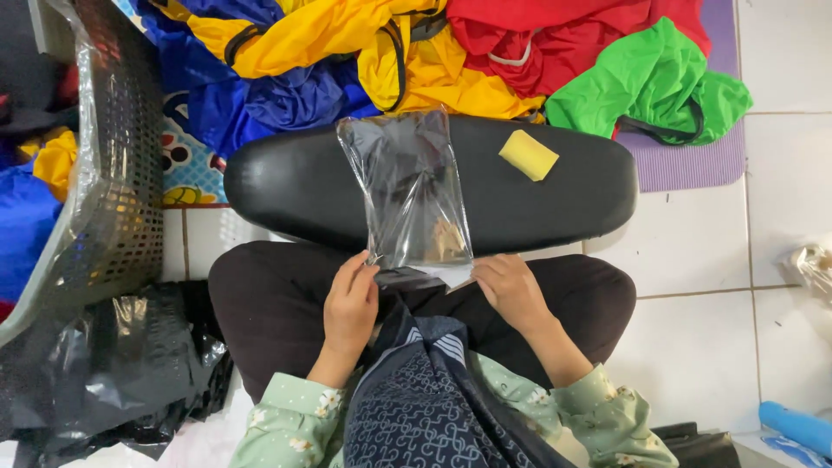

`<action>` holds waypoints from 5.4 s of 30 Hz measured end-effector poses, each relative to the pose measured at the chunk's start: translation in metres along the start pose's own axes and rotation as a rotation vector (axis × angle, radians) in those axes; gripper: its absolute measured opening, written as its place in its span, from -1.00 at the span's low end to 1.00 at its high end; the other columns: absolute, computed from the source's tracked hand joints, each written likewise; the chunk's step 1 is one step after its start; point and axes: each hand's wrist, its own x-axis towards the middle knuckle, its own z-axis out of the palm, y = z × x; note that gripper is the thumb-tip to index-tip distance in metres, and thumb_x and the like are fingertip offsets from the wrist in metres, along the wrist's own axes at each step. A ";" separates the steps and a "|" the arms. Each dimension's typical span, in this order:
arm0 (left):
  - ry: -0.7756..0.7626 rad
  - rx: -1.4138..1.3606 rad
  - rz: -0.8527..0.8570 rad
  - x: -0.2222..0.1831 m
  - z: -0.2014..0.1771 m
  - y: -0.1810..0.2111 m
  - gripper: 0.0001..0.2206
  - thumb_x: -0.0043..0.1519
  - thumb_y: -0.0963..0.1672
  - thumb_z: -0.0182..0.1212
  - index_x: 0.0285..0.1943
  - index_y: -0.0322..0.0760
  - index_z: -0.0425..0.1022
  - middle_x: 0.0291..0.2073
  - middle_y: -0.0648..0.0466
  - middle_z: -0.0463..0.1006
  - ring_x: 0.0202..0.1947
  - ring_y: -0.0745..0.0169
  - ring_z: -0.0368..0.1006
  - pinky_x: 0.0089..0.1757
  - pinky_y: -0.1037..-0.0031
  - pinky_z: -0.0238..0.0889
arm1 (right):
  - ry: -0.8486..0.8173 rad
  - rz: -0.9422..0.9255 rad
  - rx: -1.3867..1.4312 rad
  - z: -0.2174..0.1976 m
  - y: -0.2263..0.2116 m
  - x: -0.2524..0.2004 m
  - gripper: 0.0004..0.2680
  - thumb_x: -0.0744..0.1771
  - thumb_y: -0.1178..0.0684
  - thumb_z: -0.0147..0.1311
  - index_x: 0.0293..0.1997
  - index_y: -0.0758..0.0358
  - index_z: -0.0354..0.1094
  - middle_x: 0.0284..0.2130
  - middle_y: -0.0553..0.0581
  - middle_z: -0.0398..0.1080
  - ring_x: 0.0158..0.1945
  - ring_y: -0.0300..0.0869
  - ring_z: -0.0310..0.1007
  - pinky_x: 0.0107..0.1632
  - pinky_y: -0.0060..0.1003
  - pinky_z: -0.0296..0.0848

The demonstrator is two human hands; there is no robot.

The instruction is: Folding a black patterned fabric cover and placing it into a clear plastic bag.

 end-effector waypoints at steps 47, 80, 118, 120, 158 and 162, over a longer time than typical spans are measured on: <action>-0.363 0.236 0.092 0.096 0.164 -0.089 -0.30 0.24 0.11 -0.14 0.58 -0.21 0.11 0.48 -0.16 0.16 0.51 -0.20 -0.01 0.37 -0.09 -0.27 | 0.056 0.169 0.006 0.099 0.041 0.201 -0.55 0.45 -0.28 -0.35 0.52 0.03 0.06 0.49 0.23 -0.04 0.53 0.19 -0.17 0.43 0.35 -0.36; -0.228 -0.086 0.789 0.063 0.057 -0.128 -0.78 0.40 -0.20 0.00 0.12 -0.30 0.54 0.16 -0.13 0.55 0.16 -0.12 0.50 0.15 0.16 0.42 | -0.208 -0.289 -0.071 0.019 0.085 0.101 -0.44 0.21 0.07 0.02 0.44 -0.01 0.15 0.34 0.14 0.23 0.41 0.16 0.15 0.37 0.17 0.08; -0.079 -0.141 -0.306 0.054 0.071 -0.088 -0.82 0.40 -0.13 0.12 -0.26 -0.19 0.57 -0.61 0.14 0.54 -0.53 0.14 0.54 -0.40 0.40 0.44 | 0.251 0.647 0.566 0.054 0.013 0.123 -0.82 0.43 0.16 -0.10 -0.30 0.18 0.45 -0.62 0.03 0.52 -0.47 -0.18 0.59 -0.22 -0.28 0.56; -0.024 -0.066 -0.361 0.054 0.075 -0.083 -0.86 0.36 -0.13 0.18 -0.28 -0.13 0.58 -0.63 0.16 0.50 -0.59 0.18 0.49 -0.44 0.45 0.41 | 0.200 0.704 0.520 0.054 0.015 0.125 -0.83 0.40 0.17 -0.07 -0.31 0.14 0.47 -0.64 -0.01 0.52 -0.46 -0.19 0.59 -0.20 -0.28 0.56; -0.552 0.104 0.044 0.103 0.140 -0.064 -0.41 0.32 0.05 -0.29 0.60 0.02 0.09 0.58 0.03 0.03 0.57 -0.12 -0.16 0.38 -0.15 -0.53 | 0.068 0.096 0.049 0.098 0.017 0.179 -0.47 0.45 -0.33 -0.52 0.57 0.15 -0.11 0.53 0.25 -0.14 0.57 0.17 -0.28 0.43 0.33 -0.45; -0.536 0.086 0.045 0.107 0.138 -0.059 -0.42 0.32 0.05 -0.28 0.59 0.03 0.12 0.56 0.00 0.06 0.56 -0.15 -0.11 0.38 -0.16 -0.49 | 0.121 0.144 0.023 0.096 0.016 0.180 -0.44 0.43 -0.38 -0.64 0.58 0.09 -0.11 0.55 0.26 -0.25 0.57 0.19 -0.40 0.44 0.30 -0.49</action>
